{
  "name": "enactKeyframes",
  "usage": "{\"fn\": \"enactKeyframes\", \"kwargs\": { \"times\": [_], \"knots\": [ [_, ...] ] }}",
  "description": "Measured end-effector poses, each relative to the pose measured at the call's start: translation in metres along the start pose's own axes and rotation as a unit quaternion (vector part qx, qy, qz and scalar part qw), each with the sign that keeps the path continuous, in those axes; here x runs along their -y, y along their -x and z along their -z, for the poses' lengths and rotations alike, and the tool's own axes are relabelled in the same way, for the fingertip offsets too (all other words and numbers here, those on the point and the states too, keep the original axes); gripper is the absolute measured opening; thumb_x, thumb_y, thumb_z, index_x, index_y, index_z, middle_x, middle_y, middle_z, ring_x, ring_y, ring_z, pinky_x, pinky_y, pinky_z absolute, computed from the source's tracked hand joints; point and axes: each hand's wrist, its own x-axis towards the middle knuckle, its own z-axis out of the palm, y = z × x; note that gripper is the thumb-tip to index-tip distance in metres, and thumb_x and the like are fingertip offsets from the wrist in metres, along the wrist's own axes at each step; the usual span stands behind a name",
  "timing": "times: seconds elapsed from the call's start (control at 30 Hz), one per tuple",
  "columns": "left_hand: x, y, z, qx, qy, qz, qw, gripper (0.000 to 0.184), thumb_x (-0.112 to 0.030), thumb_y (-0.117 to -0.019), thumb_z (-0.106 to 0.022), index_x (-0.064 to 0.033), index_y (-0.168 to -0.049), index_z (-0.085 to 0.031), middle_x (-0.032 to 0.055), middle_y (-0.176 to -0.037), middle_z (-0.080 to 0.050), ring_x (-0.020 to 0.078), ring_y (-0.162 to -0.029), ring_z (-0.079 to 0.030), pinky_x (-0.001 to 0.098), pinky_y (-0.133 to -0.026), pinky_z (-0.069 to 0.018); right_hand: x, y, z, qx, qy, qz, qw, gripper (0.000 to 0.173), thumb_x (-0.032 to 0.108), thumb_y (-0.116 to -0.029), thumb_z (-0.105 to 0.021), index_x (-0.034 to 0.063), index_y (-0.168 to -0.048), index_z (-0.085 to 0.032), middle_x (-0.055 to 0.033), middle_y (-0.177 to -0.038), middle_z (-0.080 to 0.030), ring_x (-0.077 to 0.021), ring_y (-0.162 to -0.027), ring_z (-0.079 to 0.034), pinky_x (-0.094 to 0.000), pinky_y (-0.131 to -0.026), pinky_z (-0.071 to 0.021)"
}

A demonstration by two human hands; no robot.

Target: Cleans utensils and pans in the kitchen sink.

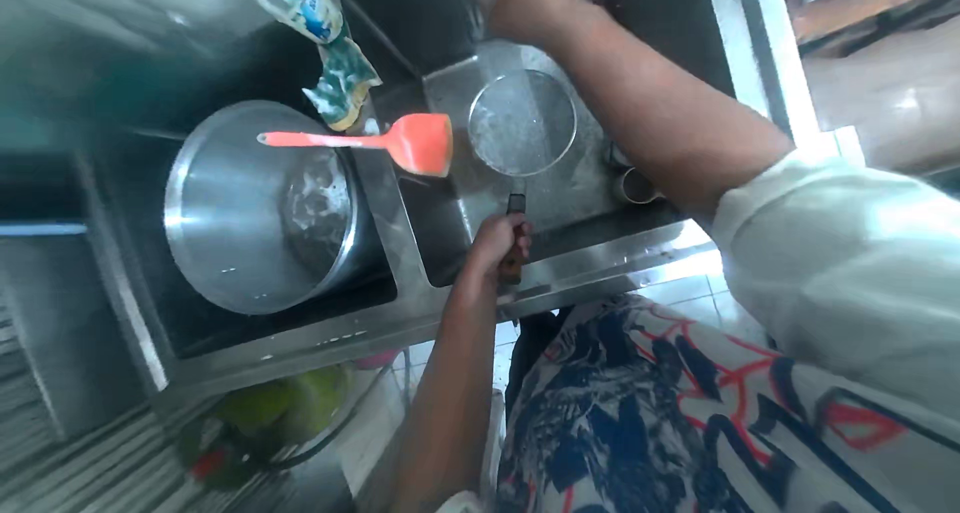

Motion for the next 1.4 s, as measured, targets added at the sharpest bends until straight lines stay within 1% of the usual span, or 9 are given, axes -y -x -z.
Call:
{"fn": "enactKeyframes", "kwargs": {
  "times": [0.3, 0.5, 0.63, 0.77, 0.9, 1.0, 1.1, 1.2, 1.4],
  "knots": [
    [-0.009, 0.009, -0.003, 0.008, -0.006, 0.006, 1.000, 0.019, -0.015, -0.1110, -0.039, -0.0022, -0.115, -0.052, 0.0008, -0.072, -0.051, 0.0034, -0.046, -0.045, 0.0154, -0.042, -0.0421, -0.069, -0.070, -0.072, 0.015, 0.026, -0.051, 0.998, 0.057, 0.038, -0.0996, -0.063, 0.0102, -0.148, -0.051, -0.0156, -0.133, -0.067, -0.0376, -0.131, -0.058, -0.0593, -0.109, -0.0450],
    [-0.011, 0.007, -0.005, -0.009, 0.014, 0.009, 1.000, 0.016, -0.015, -0.1099, -0.041, -0.0033, -0.111, -0.053, 0.0015, -0.072, -0.052, 0.0040, -0.046, -0.046, 0.0155, -0.042, -0.0423, -0.042, -0.033, -0.056, 0.010, -0.122, 0.008, 0.992, 0.051, 0.044, -0.0972, -0.069, 0.0085, -0.133, -0.060, -0.0109, -0.111, -0.071, -0.0250, -0.100, -0.070, -0.0496, -0.092, -0.0558],
    [-0.010, 0.003, -0.004, -0.001, 0.021, 0.009, 1.000, 0.017, -0.015, -0.1103, -0.040, -0.0024, -0.111, -0.052, 0.0027, -0.072, -0.053, 0.0041, -0.045, -0.047, 0.0156, -0.041, -0.0427, -0.070, -0.005, -0.086, 0.053, -0.402, -0.019, 0.914, 0.068, 0.011, -0.0858, -0.083, -0.0010, -0.142, -0.047, -0.0181, -0.118, -0.064, -0.0218, -0.096, -0.068, -0.0372, -0.085, -0.0599],
    [-0.008, 0.004, -0.003, -0.003, 0.016, 0.019, 1.000, 0.017, -0.015, -0.1109, -0.040, -0.0024, -0.114, -0.051, 0.0028, -0.073, -0.053, 0.0041, -0.046, -0.047, 0.0155, -0.042, -0.0424, -0.065, 0.019, -0.125, 0.160, -0.437, -0.177, 0.867, 0.022, 0.019, -0.1072, -0.057, 0.0009, -0.117, -0.063, -0.0005, -0.077, -0.062, -0.0046, -0.054, -0.053, -0.0205, -0.050, -0.0474],
    [-0.002, 0.006, -0.005, -0.026, -0.037, 0.008, 0.999, 0.017, -0.013, -0.1102, -0.041, -0.0010, -0.114, -0.052, 0.0031, -0.075, -0.053, 0.0051, -0.048, -0.048, 0.0170, -0.044, -0.0449, -0.067, 0.015, -0.123, 0.146, -0.277, -0.173, 0.934, 0.034, 0.026, -0.1042, -0.063, -0.0014, -0.125, -0.063, -0.0146, -0.101, -0.066, -0.0192, -0.079, -0.061, -0.0392, -0.076, -0.0541],
    [0.006, 0.007, -0.011, -0.098, -0.195, -0.026, 0.976, 0.024, -0.016, -0.1098, -0.044, -0.0014, -0.128, -0.051, 0.0064, -0.080, -0.054, 0.0119, -0.056, -0.054, 0.0260, -0.053, -0.0503, -0.091, 0.012, -0.095, 0.151, -0.216, -0.151, 0.953, 0.027, 0.023, -0.1016, -0.062, -0.0002, -0.114, -0.067, -0.0119, -0.094, -0.064, -0.0182, -0.073, -0.058, -0.0408, -0.070, -0.0507],
    [0.004, 0.018, -0.017, -0.162, -0.349, -0.063, 0.921, 0.046, -0.017, -0.1075, -0.048, -0.0057, -0.151, -0.039, 0.0228, -0.111, -0.065, 0.0338, -0.096, -0.067, 0.0524, -0.085, -0.0553, -0.096, 0.015, -0.055, 0.091, -0.273, -0.191, 0.938, 0.038, 0.032, -0.1117, -0.045, 0.0025, -0.131, -0.060, -0.0101, -0.099, -0.067, -0.0146, -0.074, -0.063, -0.0333, -0.069, -0.0553],
    [0.007, 0.028, -0.024, -0.190, -0.426, -0.102, 0.879, 0.057, -0.017, -0.1050, -0.054, -0.0042, -0.156, -0.033, 0.0229, -0.125, -0.065, 0.0356, -0.113, -0.067, 0.0532, -0.098, -0.0533, -0.073, 0.025, -0.020, 0.027, -0.345, -0.148, 0.926, 0.049, 0.043, -0.1128, -0.035, 0.0093, -0.144, -0.051, -0.0121, -0.116, -0.066, -0.0200, -0.087, -0.066, -0.0367, -0.074, -0.0560],
    [0.025, 0.036, -0.030, -0.231, -0.502, -0.105, 0.827, 0.058, -0.018, -0.1056, -0.051, 0.0008, -0.157, -0.031, 0.0218, -0.140, -0.059, 0.0333, -0.121, -0.065, 0.0483, -0.103, -0.0519, -0.039, 0.002, -0.030, 0.034, -0.156, 0.012, 0.987, 0.066, 0.051, -0.1000, -0.063, 0.0067, -0.148, -0.051, -0.0155, -0.115, -0.069, -0.0284, -0.101, -0.069, -0.0515, -0.093, -0.0555]
  ]
}}
